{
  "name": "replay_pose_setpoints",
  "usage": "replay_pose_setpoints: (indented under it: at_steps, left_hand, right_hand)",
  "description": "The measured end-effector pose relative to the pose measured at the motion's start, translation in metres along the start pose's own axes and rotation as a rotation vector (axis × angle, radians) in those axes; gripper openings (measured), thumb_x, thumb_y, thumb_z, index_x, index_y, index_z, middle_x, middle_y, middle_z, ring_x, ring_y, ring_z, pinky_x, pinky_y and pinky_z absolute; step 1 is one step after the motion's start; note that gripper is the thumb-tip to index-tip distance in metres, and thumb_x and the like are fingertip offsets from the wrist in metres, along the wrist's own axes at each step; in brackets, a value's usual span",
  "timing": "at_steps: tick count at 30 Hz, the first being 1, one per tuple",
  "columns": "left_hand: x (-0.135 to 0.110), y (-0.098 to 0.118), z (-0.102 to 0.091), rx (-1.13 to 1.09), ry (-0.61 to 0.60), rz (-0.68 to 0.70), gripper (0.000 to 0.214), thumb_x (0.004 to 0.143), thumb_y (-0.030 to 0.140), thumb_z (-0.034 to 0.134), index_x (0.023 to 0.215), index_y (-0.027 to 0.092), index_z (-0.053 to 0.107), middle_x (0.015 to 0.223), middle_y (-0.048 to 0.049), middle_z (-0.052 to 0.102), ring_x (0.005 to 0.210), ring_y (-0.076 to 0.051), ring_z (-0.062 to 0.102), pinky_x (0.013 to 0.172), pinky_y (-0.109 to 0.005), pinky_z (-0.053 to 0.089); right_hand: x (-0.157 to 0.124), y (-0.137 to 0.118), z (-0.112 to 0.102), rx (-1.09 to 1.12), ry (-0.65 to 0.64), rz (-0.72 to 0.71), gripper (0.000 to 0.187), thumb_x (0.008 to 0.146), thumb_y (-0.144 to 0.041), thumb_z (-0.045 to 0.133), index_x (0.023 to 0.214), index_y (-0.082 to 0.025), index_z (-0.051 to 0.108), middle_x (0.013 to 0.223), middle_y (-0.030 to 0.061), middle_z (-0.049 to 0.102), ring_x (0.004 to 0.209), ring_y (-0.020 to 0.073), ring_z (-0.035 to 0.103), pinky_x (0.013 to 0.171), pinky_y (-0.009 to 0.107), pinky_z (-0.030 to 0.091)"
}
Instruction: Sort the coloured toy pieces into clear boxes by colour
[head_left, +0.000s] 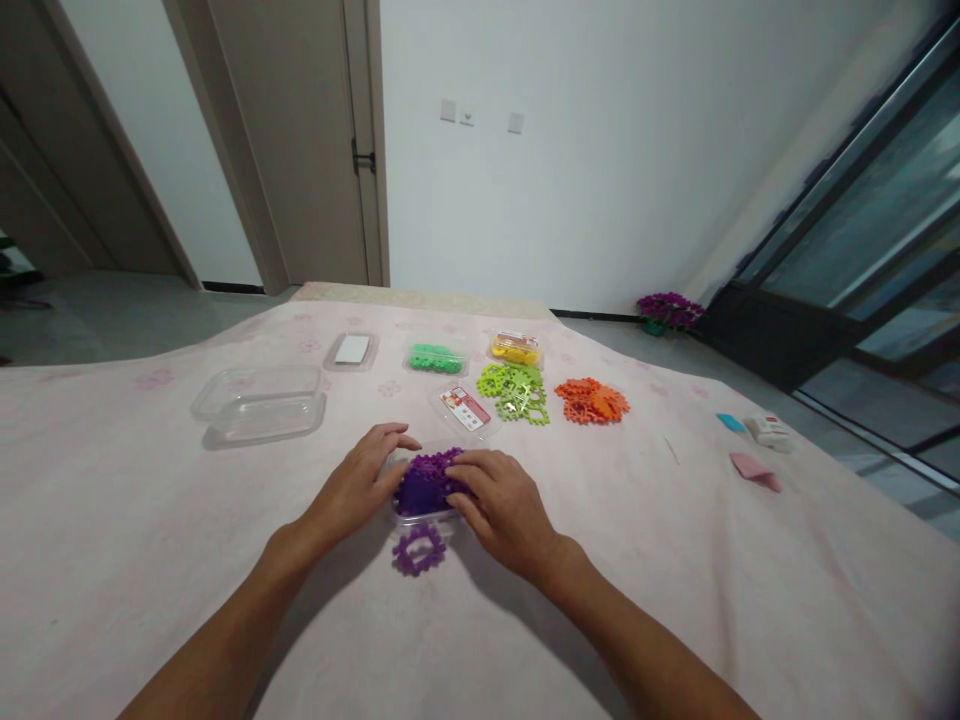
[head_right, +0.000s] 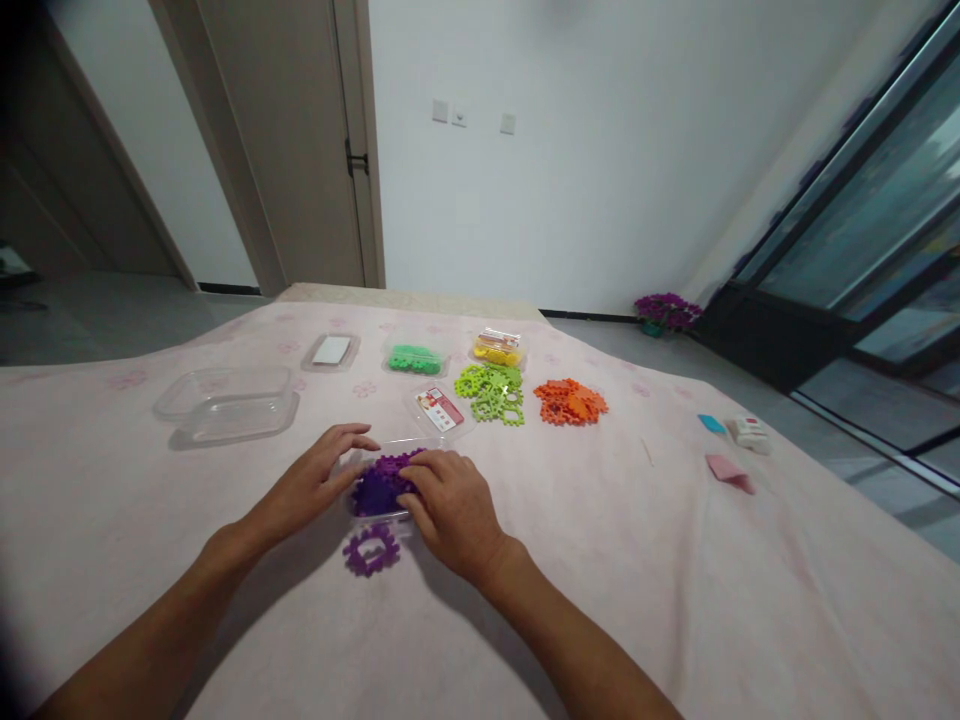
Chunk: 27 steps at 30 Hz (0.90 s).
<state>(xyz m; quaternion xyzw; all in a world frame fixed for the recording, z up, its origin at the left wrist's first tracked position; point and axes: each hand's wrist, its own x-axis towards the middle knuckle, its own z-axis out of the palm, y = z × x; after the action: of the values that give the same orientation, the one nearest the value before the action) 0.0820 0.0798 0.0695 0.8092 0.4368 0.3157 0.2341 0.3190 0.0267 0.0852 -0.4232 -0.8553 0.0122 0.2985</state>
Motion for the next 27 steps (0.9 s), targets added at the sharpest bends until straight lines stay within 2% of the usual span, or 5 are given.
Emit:
replay_pose_setpoints:
  at_steps: [8,12,19,23,27]
  left_hand:
    - [-0.004,-0.011,0.023,0.000,-0.070,0.009,0.044,0.093,0.037,0.050,0.132,0.025,0.064,0.154,-0.0095,0.046,0.143,-0.028,0.039,0.119,-0.050,0.028]
    - [-0.005,-0.017,0.027,0.011,-0.097,0.014,0.046,0.089,0.035,0.058,0.135,0.029,0.063,0.158,-0.0086,0.040,0.144,-0.031,0.037,0.118,-0.052,0.029]
    - [-0.005,-0.011,0.020,0.050,-0.166,-0.049,0.056,0.087,0.041,0.062,0.142,0.032,0.056,0.161,-0.0093,0.035,0.148,-0.034,0.029,0.119,-0.055,0.022]
    - [-0.002,-0.010,0.021,-0.161,-0.070,-0.134,0.056,0.097,0.050,0.041,0.146,0.025,0.052,0.160,-0.0090,0.037,0.149,-0.024,0.030,0.123,-0.046,0.019]
    - [-0.002,-0.008,0.024,-0.348,0.121,-0.213,0.059,0.099,0.053,0.037,0.145,0.020,0.051,0.155,-0.0112,0.045,0.145,-0.024,0.037,0.123,-0.044,0.020]
  right_hand:
    - [-0.013,-0.019,0.023,-0.006,-0.079,-0.124,0.032,0.092,-0.034,0.064,0.122,-0.023,0.062,0.115,0.0090,0.067,0.104,0.0243,0.055,0.091,0.041,0.044]
    - [-0.017,-0.021,0.033,-0.068,-0.057,-0.256,0.022,0.094,-0.043,0.062,0.105,-0.025,0.067,0.105,0.0054,0.070,0.097,0.0221,0.056,0.083,0.036,0.042]
    - [-0.027,-0.018,0.036,0.056,-0.084,-0.372,0.041,0.102,-0.048,0.043,0.084,-0.019,0.066,0.074,0.0019,0.065,0.064,0.0134,0.055,0.060,0.026,0.042]
    - [-0.014,-0.018,0.017,0.179,0.137,-0.258,0.032,0.103,-0.038,0.045,0.092,-0.018,0.067,0.083,0.0060,0.069,0.075,0.0143,0.063,0.069,0.025,0.051]
    - [0.003,-0.011,0.007,0.139,0.318,-0.139,0.021,0.100,-0.031,0.052,0.100,-0.018,0.070,0.092,0.0086,0.071,0.085,0.0168,0.066,0.080,0.030,0.054]
